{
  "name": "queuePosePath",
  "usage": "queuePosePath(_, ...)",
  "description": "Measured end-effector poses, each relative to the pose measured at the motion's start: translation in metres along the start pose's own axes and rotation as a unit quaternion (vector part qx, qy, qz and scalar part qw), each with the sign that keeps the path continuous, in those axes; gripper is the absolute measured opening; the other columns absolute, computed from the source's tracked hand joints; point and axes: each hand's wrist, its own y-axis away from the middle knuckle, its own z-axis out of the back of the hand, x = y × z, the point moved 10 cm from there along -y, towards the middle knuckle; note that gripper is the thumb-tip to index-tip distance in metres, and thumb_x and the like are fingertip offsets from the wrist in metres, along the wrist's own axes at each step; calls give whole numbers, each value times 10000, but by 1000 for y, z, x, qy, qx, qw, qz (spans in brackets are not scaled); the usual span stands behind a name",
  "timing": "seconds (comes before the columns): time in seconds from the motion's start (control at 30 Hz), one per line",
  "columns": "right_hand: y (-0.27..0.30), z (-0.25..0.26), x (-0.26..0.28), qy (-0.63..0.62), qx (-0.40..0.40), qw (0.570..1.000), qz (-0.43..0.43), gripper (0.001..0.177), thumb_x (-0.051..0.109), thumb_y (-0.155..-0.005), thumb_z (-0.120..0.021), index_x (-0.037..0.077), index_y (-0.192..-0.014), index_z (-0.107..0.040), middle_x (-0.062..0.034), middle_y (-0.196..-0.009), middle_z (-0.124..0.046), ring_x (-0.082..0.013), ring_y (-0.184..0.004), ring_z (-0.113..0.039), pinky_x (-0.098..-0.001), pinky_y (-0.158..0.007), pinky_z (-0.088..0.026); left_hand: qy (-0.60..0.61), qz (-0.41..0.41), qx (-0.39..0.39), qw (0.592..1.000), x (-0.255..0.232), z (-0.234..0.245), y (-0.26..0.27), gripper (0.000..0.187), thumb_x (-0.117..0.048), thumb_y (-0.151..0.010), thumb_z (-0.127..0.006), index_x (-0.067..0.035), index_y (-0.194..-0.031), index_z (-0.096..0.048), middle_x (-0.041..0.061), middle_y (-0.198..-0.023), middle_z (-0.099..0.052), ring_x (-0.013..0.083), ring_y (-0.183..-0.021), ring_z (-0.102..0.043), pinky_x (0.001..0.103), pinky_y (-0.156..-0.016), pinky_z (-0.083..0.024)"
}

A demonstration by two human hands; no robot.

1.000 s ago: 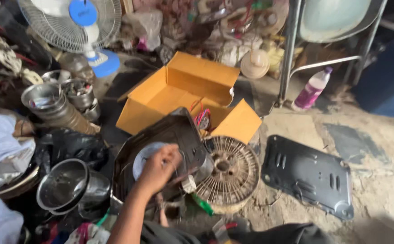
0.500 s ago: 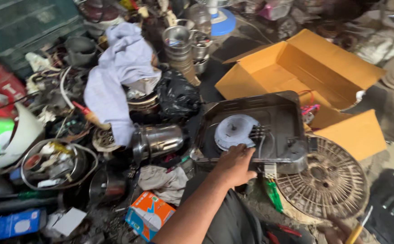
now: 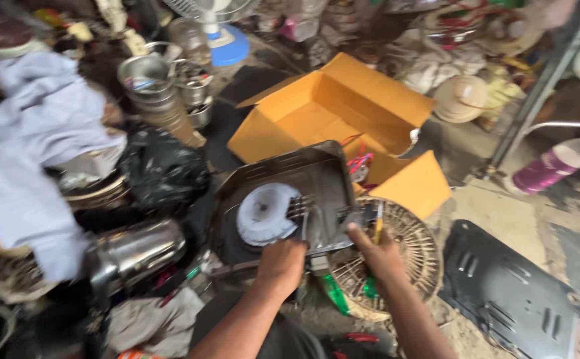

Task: The person repairs an appliance by using a screwdriver to unscrew components from the metal casing, handling wires with pliers, and cutting wires with snips.

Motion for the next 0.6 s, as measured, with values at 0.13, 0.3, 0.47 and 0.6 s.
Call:
queuePosePath(0.13, -8, -4, -10, -123, 17, 992, -35, 376, 320, -792, -821, 12, -951, -674, -78, -732, -646, -125, -491, -496, -294, -455, -427, -17, 3, -14, 1000, -17, 19, 2, 194, -32, -780, -630, -86, -918, -756, 169, -913, -746, 381, -946, -698, 502, -829, -543)
queuePosePath(0.3, -9, 10, -23, -211, -1, 977, -22, 336, 282, -809, -800, -2, -922, -659, -100, -695, -649, -145, -461, -503, -290, -438, -417, -39, -42, -23, 998, -56, 55, -4, 227, 8, -702, -626, -66, -880, -745, 139, -906, -749, 373, -948, -686, 491, -895, -523)
queuePosePath(0.47, -13, 68, -49, -304, -15, 952, -42, 321, 313, -851, -744, 13, -946, -677, -85, -705, -640, -136, -485, -529, -287, -434, -429, 7, -134, -15, 991, -123, 57, -22, 159, -9, -817, -638, -79, -909, -747, 143, -924, -746, 378, -922, -702, 503, -876, -528)
queuePosePath(0.6, -29, 121, -64, -272, -52, 955, -110, 418, 411, -866, -701, 5, -952, -660, -91, -666, -588, -160, -460, -483, -332, -392, -397, -73, -141, 73, 985, -166, 25, -43, 134, -18, -827, -637, -62, -894, -745, 173, -931, -740, 375, -946, -709, 508, -839, -553)
